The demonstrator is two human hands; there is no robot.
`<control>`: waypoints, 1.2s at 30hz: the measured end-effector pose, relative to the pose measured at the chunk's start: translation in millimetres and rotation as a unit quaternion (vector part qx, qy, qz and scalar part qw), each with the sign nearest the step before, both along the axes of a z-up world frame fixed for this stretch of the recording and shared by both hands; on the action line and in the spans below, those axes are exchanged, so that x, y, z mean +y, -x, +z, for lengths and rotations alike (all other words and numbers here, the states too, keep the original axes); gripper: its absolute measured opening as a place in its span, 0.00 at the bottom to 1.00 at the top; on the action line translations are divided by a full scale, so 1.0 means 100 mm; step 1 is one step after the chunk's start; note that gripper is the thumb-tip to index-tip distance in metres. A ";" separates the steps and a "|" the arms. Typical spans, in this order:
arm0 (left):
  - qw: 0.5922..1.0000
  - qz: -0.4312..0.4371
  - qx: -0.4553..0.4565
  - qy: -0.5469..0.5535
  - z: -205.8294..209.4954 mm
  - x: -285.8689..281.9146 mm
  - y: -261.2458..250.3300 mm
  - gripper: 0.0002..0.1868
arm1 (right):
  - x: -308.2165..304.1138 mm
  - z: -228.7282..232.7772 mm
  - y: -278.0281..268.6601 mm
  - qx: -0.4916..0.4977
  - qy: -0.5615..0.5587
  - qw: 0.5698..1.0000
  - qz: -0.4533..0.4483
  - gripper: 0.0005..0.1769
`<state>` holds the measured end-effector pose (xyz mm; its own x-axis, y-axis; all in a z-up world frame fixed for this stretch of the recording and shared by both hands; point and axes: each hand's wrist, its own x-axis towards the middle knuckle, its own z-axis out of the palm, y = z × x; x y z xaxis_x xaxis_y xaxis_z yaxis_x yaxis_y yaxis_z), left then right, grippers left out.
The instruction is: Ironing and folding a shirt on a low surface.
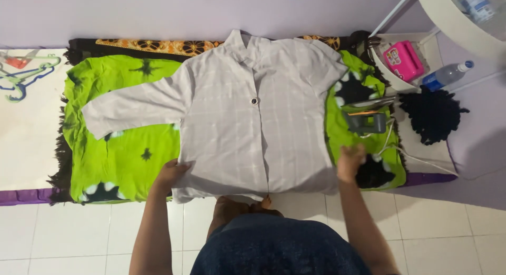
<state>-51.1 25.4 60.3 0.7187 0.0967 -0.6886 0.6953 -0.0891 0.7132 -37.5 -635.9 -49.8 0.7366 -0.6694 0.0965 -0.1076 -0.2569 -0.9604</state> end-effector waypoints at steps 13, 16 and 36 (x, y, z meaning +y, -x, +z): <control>0.983 -0.117 0.090 -0.105 0.03 0.96 1.10 0.30 | 0.62 0.56 1.49 0.439 -0.146 0.809 0.362 0.20; 0.977 -0.126 0.144 -0.093 -0.35 1.21 1.48 0.30 | 0.74 0.40 1.84 0.507 -0.112 0.759 0.392 0.20; 0.744 -0.526 -0.235 -0.337 0.12 -1.46 -0.63 0.47 | -0.36 1.19 -0.87 -0.085 0.168 0.978 -0.089 0.17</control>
